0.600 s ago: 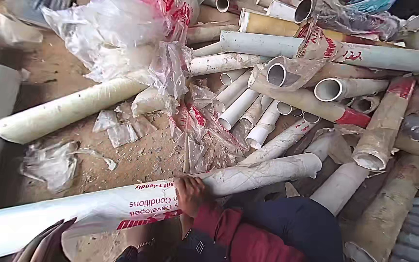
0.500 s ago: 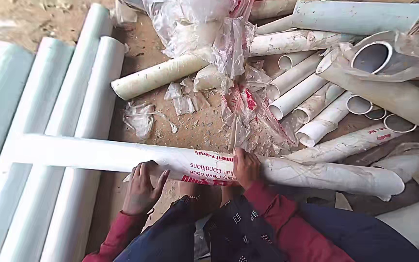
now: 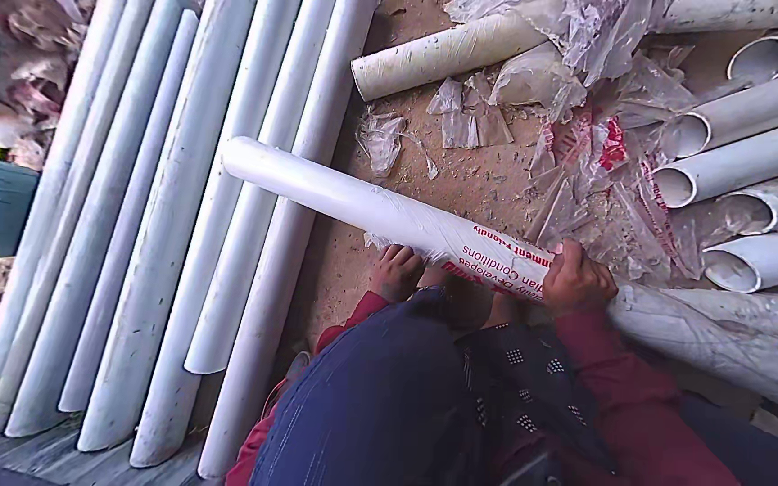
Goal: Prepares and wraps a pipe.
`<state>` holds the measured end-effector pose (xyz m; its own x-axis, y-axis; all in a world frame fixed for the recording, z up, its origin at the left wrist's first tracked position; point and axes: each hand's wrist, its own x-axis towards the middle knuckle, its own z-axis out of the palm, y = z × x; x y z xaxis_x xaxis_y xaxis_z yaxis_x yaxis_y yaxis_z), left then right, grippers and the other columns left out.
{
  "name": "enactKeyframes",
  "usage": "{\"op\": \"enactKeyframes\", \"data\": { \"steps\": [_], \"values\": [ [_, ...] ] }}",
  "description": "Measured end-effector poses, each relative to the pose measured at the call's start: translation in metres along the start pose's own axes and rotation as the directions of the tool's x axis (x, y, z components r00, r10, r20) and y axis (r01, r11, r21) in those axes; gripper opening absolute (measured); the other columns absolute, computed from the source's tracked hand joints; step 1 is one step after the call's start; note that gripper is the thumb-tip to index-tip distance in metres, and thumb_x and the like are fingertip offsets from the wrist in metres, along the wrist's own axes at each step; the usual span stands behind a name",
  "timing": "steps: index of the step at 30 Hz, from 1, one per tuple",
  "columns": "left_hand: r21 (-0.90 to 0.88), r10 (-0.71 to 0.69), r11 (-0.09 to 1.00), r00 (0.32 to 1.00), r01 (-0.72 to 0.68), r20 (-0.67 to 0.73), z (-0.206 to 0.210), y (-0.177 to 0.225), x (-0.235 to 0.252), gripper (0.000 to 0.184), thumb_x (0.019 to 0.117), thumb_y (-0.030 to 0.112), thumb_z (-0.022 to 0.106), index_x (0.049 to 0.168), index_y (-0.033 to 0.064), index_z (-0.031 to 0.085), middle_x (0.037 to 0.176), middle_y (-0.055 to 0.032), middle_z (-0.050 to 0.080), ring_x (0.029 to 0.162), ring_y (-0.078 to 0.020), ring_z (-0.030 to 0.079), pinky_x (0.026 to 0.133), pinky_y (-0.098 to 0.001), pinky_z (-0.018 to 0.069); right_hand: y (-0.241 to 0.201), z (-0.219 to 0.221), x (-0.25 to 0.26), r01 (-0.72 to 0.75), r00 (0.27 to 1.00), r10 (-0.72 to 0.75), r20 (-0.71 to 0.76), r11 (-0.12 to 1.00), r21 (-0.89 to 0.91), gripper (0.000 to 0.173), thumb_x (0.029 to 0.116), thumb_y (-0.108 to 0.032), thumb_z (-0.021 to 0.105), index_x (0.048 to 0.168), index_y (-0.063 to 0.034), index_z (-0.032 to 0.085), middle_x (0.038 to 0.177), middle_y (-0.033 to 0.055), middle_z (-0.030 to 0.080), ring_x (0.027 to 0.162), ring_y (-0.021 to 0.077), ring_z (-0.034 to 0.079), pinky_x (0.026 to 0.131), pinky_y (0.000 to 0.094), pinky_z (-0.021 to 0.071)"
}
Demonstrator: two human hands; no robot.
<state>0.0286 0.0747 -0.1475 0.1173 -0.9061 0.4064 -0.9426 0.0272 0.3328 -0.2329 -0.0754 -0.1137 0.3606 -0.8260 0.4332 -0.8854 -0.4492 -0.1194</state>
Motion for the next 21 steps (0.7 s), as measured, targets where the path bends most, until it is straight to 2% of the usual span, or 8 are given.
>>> {"op": "enactKeyframes", "data": {
  "steps": [3,6,8,10,11,14,17,21],
  "values": [
    [0.045,0.061,0.997,0.997,-0.059,-0.044,-0.004,0.007,-0.004,0.028,0.0945,0.022,0.061,0.071,0.0087,0.068,0.073,-0.009,0.068,0.077,-0.0287,0.07,0.075,-0.0402,0.0547,0.001,-0.01,0.014,-0.058,0.992,0.051,0.119,0.997,0.051,0.032,0.1028,-0.009,0.044,0.11,0.0082,0.069,0.081,0.0278,0.072,0.07,0.0459,0.072,0.065,0.0583,0.0517],
    [0.055,0.101,0.994,0.99,-0.096,-0.096,-0.011,0.014,0.003,0.023,0.093,0.023,0.062,0.079,0.0077,0.072,0.091,-0.0123,0.075,0.08,-0.0291,0.071,0.076,-0.0394,0.0563,0.006,-0.007,0.022,0.025,0.998,-0.029,0.048,0.997,0.071,0.03,0.1017,-0.007,0.047,0.111,0.0089,0.071,0.082,0.0267,0.073,0.071,0.0448,0.073,0.064,0.0561,0.0528],
    [0.018,0.07,0.998,0.99,-0.068,-0.123,-0.011,0.014,0.008,0.04,0.0959,0.042,0.061,0.084,0.0043,0.065,0.091,-0.0142,0.075,0.077,-0.0283,0.072,0.073,-0.0389,0.0573,0.008,-0.004,0.024,0.086,0.996,-0.086,-0.011,0.992,0.088,0.029,0.1018,-0.006,0.049,0.11,0.0082,0.073,0.083,0.0258,0.074,0.072,0.0439,0.073,0.063,0.054,0.0541],
    [-0.045,0.02,0.999,0.992,-0.026,-0.121,-0.013,0.013,0.016,0.061,0.0942,0.061,0.057,0.1,0.0006,0.067,0.083,-0.0123,0.073,0.071,-0.0268,0.07,0.068,-0.0393,0.0551,0.001,-0.005,0.024,0.099,0.995,-0.099,-0.005,0.983,0.156,0.029,0.1015,-0.007,0.05,0.109,0.0078,0.074,0.088,0.0259,0.075,0.075,0.0438,0.073,0.065,0.0536,0.0556],
    [-0.067,0.004,0.998,0.996,-0.009,-0.086,-0.015,0.014,0.018,0.064,0.0926,0.062,0.058,0.106,0.0004,0.069,0.081,-0.0115,0.073,0.07,-0.0272,0.069,0.066,-0.0411,0.0543,-0.007,-0.008,0.023,0.101,0.993,-0.111,0.037,0.973,0.208,0.028,0.1007,-0.006,0.05,0.109,0.0077,0.074,0.092,0.026,0.075,0.079,0.044,0.074,0.067,0.054,0.0563],
    [-0.093,-0.003,0.996,1.0,0.001,-0.012,-0.013,0.014,0.018,0.041,0.0941,0.048,0.062,0.099,0.0097,0.075,0.082,-0.0099,0.073,0.071,-0.0289,0.07,0.063,-0.0438,0.0524,-0.04,-0.018,0.024,0.156,0.944,-0.247,0.218,0.918,0.364,0.027,0.0979,-0.004,0.053,0.111,0.0062,0.074,0.095,0.0243,0.076,0.082,0.0424,0.075,0.068,0.055,0.0587],
    [-0.168,0.007,0.985,0.995,-0.025,-0.103,-0.005,0.01,0.015,0.025,0.0973,0.034,0.062,0.09,0.0178,0.079,0.084,-0.0046,0.074,0.07,-0.0228,0.065,0.064,-0.0384,0.0467,-0.068,-0.018,0.027,0.298,0.885,-0.411,0.22,0.862,0.41,0.026,0.0989,-0.015,0.055,0.1,0.0013,0.076,0.078,0.0168,0.074,0.065,0.0343,0.073,0.054,0.0469,0.0563],
    [-0.25,-0.016,0.968,0.995,-0.011,-0.102,-0.004,0.009,0.019,0.021,0.0967,0.029,0.064,0.088,0.0191,0.079,0.085,-0.0035,0.074,0.07,-0.0206,0.064,0.065,-0.0369,0.0456,-0.085,-0.015,0.035,0.436,0.808,-0.534,0.246,0.825,0.359,0.019,0.095,-0.007,0.059,0.096,-0.001,0.077,0.071,0.0161,0.07,0.06,0.0348,0.07,0.051,0.0451,0.0531]
  ]
}}
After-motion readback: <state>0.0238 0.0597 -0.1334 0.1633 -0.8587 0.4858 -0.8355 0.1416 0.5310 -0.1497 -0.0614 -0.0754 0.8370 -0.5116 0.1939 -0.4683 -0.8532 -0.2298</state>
